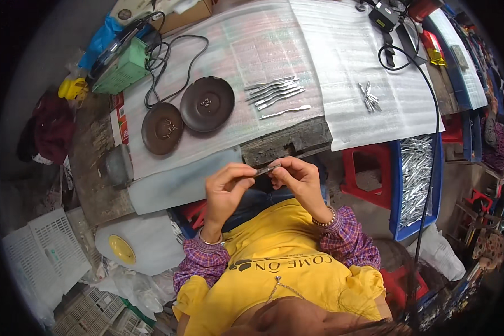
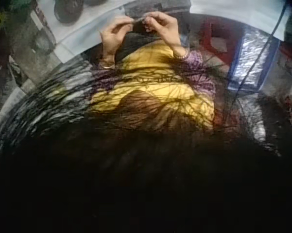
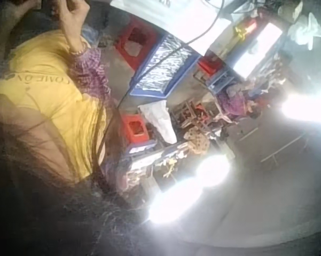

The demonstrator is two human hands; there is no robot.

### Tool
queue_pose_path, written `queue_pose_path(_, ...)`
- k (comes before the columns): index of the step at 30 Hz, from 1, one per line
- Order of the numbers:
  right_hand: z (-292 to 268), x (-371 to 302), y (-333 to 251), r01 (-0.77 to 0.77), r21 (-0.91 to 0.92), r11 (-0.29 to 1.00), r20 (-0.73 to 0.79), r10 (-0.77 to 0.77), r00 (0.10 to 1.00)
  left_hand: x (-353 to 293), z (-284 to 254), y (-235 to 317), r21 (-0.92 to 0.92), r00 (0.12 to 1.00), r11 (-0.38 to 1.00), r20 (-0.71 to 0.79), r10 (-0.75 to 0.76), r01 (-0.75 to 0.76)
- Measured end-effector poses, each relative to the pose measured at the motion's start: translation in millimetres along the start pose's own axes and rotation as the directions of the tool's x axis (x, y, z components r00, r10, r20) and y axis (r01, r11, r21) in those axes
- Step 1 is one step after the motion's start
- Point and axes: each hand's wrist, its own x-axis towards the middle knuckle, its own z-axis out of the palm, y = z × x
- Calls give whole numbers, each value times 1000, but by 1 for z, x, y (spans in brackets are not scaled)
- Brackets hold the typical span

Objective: The person assembles small metal components by picking up metal pieces and pins from dishes and fitting them together by hand.

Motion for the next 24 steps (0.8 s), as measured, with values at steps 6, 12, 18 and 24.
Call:
queue_pose_path(6,4,1,-5,143,-173,974,-24,-150,988,-3,16,-5,156,998,986,32,51,-55)
queue_pose_path(12,6,-2,-2,296,-433,851,24,-317,948,-13,26,-10,-11,999,999,-20,30,-31)
queue_pose_path(18,-4,-8,-8,298,-462,835,-19,-345,938,-13,40,-11,-160,1000,987,27,-11,16)
queue_pose_path(24,-21,2,-19,-55,184,982,47,47,998,-17,30,-4,-44,998,997,-2,-68,68)
